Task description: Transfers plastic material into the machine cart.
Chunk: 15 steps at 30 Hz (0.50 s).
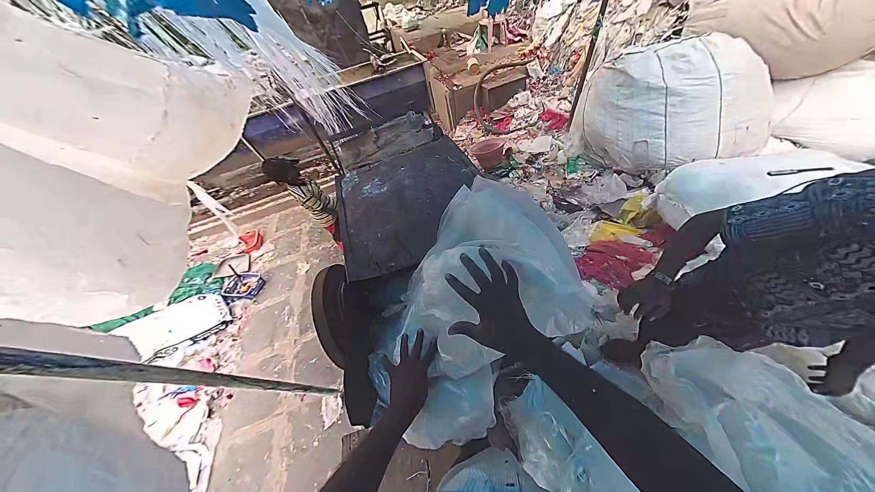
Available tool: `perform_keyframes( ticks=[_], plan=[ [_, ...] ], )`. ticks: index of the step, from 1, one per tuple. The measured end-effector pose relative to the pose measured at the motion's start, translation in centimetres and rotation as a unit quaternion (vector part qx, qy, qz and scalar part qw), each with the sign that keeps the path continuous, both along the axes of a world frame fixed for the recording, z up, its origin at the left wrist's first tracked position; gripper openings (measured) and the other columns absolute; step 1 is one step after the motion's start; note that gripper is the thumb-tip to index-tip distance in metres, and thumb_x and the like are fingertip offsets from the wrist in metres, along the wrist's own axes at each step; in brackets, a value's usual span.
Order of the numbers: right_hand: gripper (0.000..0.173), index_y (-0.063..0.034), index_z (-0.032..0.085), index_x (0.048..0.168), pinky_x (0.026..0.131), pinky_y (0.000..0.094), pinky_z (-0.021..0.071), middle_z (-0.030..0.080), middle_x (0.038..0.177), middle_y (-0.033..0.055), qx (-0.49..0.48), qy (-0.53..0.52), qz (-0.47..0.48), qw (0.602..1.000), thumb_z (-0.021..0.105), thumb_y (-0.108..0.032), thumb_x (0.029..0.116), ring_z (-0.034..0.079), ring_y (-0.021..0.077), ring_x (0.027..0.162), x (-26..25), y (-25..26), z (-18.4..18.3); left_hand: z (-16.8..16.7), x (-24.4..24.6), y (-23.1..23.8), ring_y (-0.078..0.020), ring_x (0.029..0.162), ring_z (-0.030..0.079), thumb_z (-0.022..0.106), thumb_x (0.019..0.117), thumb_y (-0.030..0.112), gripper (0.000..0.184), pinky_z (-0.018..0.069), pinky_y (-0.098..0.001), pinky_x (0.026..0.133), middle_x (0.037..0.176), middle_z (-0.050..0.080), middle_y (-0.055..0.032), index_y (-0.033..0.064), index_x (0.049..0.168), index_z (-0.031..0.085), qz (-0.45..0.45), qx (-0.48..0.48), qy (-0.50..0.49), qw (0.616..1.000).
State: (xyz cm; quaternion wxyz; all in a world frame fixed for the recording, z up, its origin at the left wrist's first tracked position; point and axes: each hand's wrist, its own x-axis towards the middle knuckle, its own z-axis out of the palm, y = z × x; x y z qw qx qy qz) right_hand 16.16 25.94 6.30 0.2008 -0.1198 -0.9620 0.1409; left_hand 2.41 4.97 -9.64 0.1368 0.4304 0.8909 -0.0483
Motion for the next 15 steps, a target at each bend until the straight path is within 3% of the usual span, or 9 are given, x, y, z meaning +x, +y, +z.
perform_keyframes(
  ticks=[1,2,3,5,7,8,10,13,15],
  plan=[
    [0.1,-0.0375,0.035,0.161,0.114,0.0811,0.0034,0.015,0.173,0.0072,-0.018,-0.1,-0.013,0.995,0.068,-0.078,0.076,0.004,0.0441,0.158,-0.6,1.1,-1.8,-0.1,-0.1,-0.3,-0.0484,0.156,0.008,0.075,0.0795,0.0,0.095,0.0146,-0.0903,0.102,0.173,0.017,-0.0019,0.0382,0.159,0.039,-0.006,0.001,0.002,1.0],
    [0.112,-0.0387,0.021,0.165,0.111,0.0838,-0.0031,0.001,0.175,0.0065,-0.045,-0.182,-0.02,0.982,0.067,-0.083,0.0727,-0.006,0.0427,0.158,-1.0,2.1,-5.0,0.0,-0.3,-0.8,-0.0474,0.157,0.008,0.075,0.0798,0.001,0.096,0.0133,-0.0897,0.103,0.173,0.016,-0.0015,0.0394,0.159,0.037,-0.014,0.004,0.007,1.0],
    [0.12,-0.0363,0.012,0.166,0.111,0.0841,-0.0051,-0.005,0.175,0.0064,-0.088,-0.236,-0.022,0.968,0.069,-0.083,0.0717,-0.008,0.0411,0.159,-1.0,2.8,-8.3,0.1,-0.4,-1.6,-0.0461,0.157,0.007,0.075,0.082,0.009,0.093,0.011,-0.0884,0.105,0.173,0.016,-0.001,0.0398,0.16,0.036,-0.024,0.017,0.019,0.999],
    [0.125,-0.0294,0.008,0.167,0.112,0.0838,-0.0021,-0.002,0.175,0.0082,-0.165,-0.291,-0.025,0.942,0.071,-0.081,0.0724,-0.001,0.0413,0.159,-0.2,4.0,-13.7,0.1,0.6,-3.9,-0.0464,0.157,0.01,0.077,0.0836,0.045,0.084,0.0077,-0.0867,0.107,0.172,0.02,-0.0023,0.0365,0.159,0.04,-0.047,0.083,0.05,0.994],
    [0.125,-0.0285,0.004,0.167,0.113,0.0833,-0.0014,-0.003,0.175,0.0079,-0.184,-0.323,-0.028,0.928,0.067,-0.083,0.0739,-0.001,0.0419,0.159,-0.4,4.3,-15.6,0.4,3.1,-6.7,-0.049,0.155,0.015,0.068,0.0698,0.082,0.104,0.0109,-0.0854,0.108,0.171,0.025,-0.0076,0.0313,0.157,0.044,-0.054,0.114,0.073,0.989],
    [0.125,-0.0288,0.004,0.167,0.112,0.0834,-0.0013,-0.004,0.175,0.0081,-0.187,-0.333,-0.025,0.924,0.067,-0.083,0.0744,-0.001,0.0425,0.159,-0.7,4.4,-15.6,1.1,4.6,-7.8,-0.0518,0.155,0.013,0.071,0.063,0.085,0.113,0.01,-0.0854,0.108,0.171,0.023,-0.0119,0.0304,0.158,0.043,-0.052,0.094,0.046,0.993],
    [0.124,-0.029,0.003,0.167,0.111,0.0845,0.0009,-0.003,0.174,0.0093,-0.192,-0.35,-0.015,0.917,0.066,-0.083,0.0755,0.0,0.0442,0.158,-1.4,4.4,-15.2,0.8,6.5,-9.4,-0.0548,0.153,0.013,0.082,0.057,0.074,0.118,0.0095,-0.0859,0.107,0.17,0.023,-0.0158,0.0326,0.159,0.04,-0.063,0.045,0.019,0.997],
    [0.121,-0.0304,0.007,0.167,0.111,0.0846,0.0071,0.001,0.174,0.0101,-0.197,-0.36,-0.002,0.912,0.065,-0.084,0.0756,0.006,0.0448,0.158,-2.4,4.5,-15.3,-2.9,6.1,-9.4,-0.0554,0.154,0.009,0.088,0.0606,0.061,0.115,0.0072,-0.0913,0.101,0.171,0.02,-0.0153,0.0358,0.16,0.036,-0.078,0.033,0.023,0.996],
    [0.117,-0.0297,0.009,0.167,0.112,0.0836,0.0095,0.005,0.174,0.0116,-0.215,-0.361,0.001,0.908,0.062,-0.084,0.078,0.01,0.0444,0.157,-2.9,5.1,-15.2,-4.2,4.7,-7.4,-0.0563,0.15,0.023,0.092,0.0543,0.056,0.11,0.0165,-0.092,0.097,0.166,0.03,-0.0221,0.0355,0.154,0.049,-0.065,0.117,0.103,0.986]
  ],
)
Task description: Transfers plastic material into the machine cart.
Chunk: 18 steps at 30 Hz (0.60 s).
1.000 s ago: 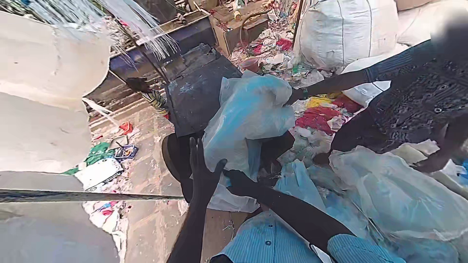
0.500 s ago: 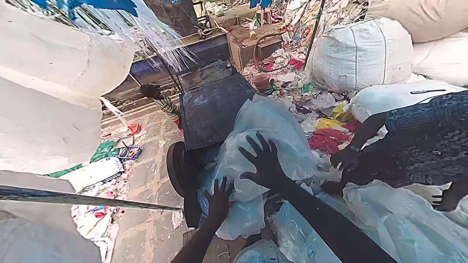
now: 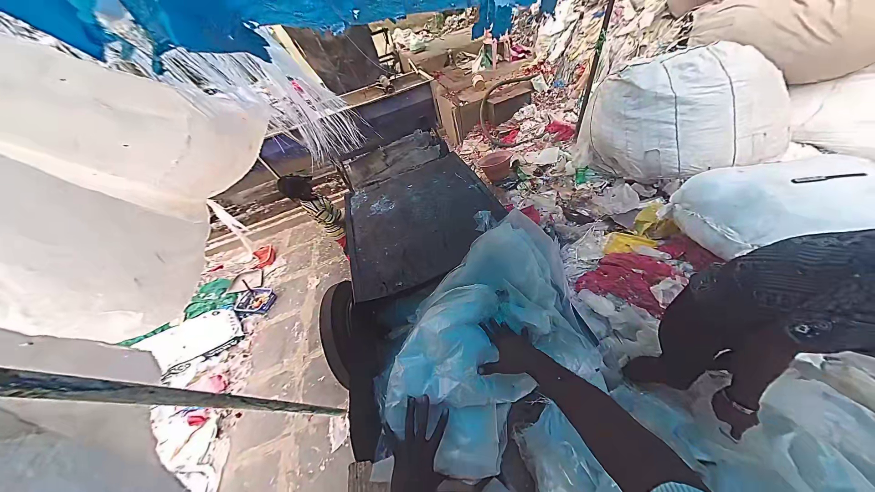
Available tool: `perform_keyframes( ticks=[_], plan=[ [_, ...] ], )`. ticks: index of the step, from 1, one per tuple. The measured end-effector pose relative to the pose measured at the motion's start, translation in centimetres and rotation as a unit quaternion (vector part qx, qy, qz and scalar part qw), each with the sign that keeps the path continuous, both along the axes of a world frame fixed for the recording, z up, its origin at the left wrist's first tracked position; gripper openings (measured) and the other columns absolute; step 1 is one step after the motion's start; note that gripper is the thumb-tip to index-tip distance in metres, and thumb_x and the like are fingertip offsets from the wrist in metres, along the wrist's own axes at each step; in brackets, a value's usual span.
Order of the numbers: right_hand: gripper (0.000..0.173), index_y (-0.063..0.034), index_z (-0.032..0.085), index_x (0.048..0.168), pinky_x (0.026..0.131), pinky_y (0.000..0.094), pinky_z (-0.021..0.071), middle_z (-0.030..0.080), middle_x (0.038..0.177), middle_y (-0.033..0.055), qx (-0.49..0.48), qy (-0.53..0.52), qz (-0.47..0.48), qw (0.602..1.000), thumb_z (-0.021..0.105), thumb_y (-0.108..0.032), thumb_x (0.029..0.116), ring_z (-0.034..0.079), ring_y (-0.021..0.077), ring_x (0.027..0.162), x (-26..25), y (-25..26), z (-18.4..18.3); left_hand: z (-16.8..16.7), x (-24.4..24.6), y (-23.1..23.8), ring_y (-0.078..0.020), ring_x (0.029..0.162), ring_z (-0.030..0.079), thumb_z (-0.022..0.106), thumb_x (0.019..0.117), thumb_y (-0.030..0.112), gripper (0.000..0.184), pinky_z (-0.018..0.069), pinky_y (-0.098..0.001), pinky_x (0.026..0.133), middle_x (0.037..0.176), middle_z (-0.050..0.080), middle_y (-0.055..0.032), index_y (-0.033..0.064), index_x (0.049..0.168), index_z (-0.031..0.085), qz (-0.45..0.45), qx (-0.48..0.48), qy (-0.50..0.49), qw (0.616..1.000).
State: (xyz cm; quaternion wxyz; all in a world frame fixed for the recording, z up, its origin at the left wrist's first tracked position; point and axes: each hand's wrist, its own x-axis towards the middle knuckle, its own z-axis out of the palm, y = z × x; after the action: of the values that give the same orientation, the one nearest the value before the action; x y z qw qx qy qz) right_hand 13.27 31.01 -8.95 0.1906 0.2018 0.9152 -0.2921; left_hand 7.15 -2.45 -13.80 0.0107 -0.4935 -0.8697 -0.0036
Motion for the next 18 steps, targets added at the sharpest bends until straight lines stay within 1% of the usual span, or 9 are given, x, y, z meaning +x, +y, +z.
perform_keyframes(
  ticks=[2,5,6,8,10,11,13,16,18],
  plan=[
    [0.114,-0.027,0.01,0.167,0.113,0.0814,0.0125,0.009,0.173,0.0133,-0.023,-0.002,-0.005,1.0,0.059,-0.084,0.0816,0.014,0.0438,0.157,-0.4,0.6,0.0,0.6,-1.6,2.7,-0.0559,0.146,0.033,0.097,0.0434,0.035,0.11,0.0189,-0.0913,0.097,0.159,0.038,-0.0287,0.0343,0.146,0.059,0.027,0.08,0.059,0.995],
    [0.11,-0.025,0.012,0.167,0.115,0.0786,0.0166,0.013,0.173,0.0145,-0.046,-0.016,-0.006,0.999,0.055,-0.083,0.0845,0.018,0.0433,0.156,-1.7,1.2,-0.5,2.4,-4.0,5.9,-0.0556,0.146,0.033,0.093,0.0463,0.022,0.107,0.015,-0.0914,0.099,0.158,0.041,-0.0265,0.0389,0.146,0.058,0.046,0.102,0.108,0.988],
    [0.11,-0.0245,0.013,0.167,0.115,0.0783,0.0165,0.014,0.172,0.0148,-0.052,-0.017,-0.012,0.998,0.055,-0.084,0.0843,0.019,0.0431,0.156,-2.2,1.5,-1.1,3.0,-4.6,7.1,-0.0547,0.148,0.031,0.094,0.0446,0.019,0.111,0.0137,-0.092,0.098,0.161,0.04,-0.0215,0.0403,0.147,0.056,0.037,0.1,0.106,0.989],
    [0.109,-0.0235,0.017,0.167,0.115,0.0792,0.0152,0.019,0.171,0.0156,-0.06,-0.015,-0.023,0.998,0.055,-0.084,0.0838,0.018,0.0438,0.156,-3.1,1.9,-2.1,3.8,-5.8,9.2,-0.0492,0.151,0.028,0.093,0.0445,0.014,0.116,0.0123,-0.0929,0.096,0.166,0.037,-0.0041,0.0454,0.149,0.052,0.012,0.077,0.095,0.992],
    [0.107,-0.0217,0.021,0.166,0.114,0.0801,0.0149,0.023,0.17,0.0167,-0.058,-0.006,-0.025,0.998,0.055,-0.082,0.085,0.019,0.045,0.155,-3.8,2.3,-2.7,4.0,-6.6,11.2,-0.0459,0.153,0.027,0.088,0.0501,0.002,0.115,0.0111,-0.0946,0.093,0.167,0.035,0.0055,0.0443,0.151,0.05,-0.019,0.046,0.056,0.997],
    [0.102,-0.0183,0.024,0.165,0.114,0.0797,0.0171,0.025,0.169,0.0186,-0.049,0.0,-0.019,0.999,0.053,-0.079,0.0879,0.021,0.0458,0.155,-4.2,2.4,-2.2,3.9,-7.3,12.1,-0.0462,0.152,0.028,0.084,0.0539,-0.003,0.112,0.0109,-0.096,0.091,0.166,0.036,0.0059,0.0417,0.151,0.051,-0.031,0.035,0.035,0.998],
    [0.096,-0.0134,0.025,0.164,0.116,0.0783,0.0142,0.022,0.17,0.0189,-0.039,-0.007,-0.013,0.999,0.051,-0.073,0.094,0.014,0.0455,0.157,-4.8,2.7,-1.6,3.7,-8.4,14.2,-0.0435,0.154,0.024,0.078,0.0631,-0.007,0.107,0.0097,-0.0947,0.093,0.168,0.032,0.0081,0.0417,0.153,0.048,-0.016,-0.02,-0.005,1.0],
    [0.098,-0.0146,0.027,0.164,0.117,0.0769,0.0122,0.017,0.171,0.0177,-0.015,-0.011,-0.041,0.999,0.051,-0.076,0.0913,0.005,0.0435,0.158,-7.1,4.2,-6.5,2.2,-10.2,17.6,-0.0408,0.157,0.019,0.067,0.0799,-0.008,0.092,0.007,-0.0931,0.098,0.169,0.028,0.0089,0.0409,0.154,0.046,0.026,-0.081,-0.052,0.995],
    [0.094,-0.0165,0.036,0.161,0.118,0.0745,0.0152,0.021,0.17,0.0176,-0.005,0.001,-0.067,0.998,0.054,-0.075,0.0896,0.01,0.0425,0.158,-8.7,5.6,-9.0,1.0,-11.8,19.9,-0.0414,0.157,0.015,0.06,0.0873,-0.005,0.083,0.0049,-0.0927,0.099,0.17,0.028,0.0069,0.0388,0.156,0.044,0.052,-0.108,-0.088,0.989]
  ],
)
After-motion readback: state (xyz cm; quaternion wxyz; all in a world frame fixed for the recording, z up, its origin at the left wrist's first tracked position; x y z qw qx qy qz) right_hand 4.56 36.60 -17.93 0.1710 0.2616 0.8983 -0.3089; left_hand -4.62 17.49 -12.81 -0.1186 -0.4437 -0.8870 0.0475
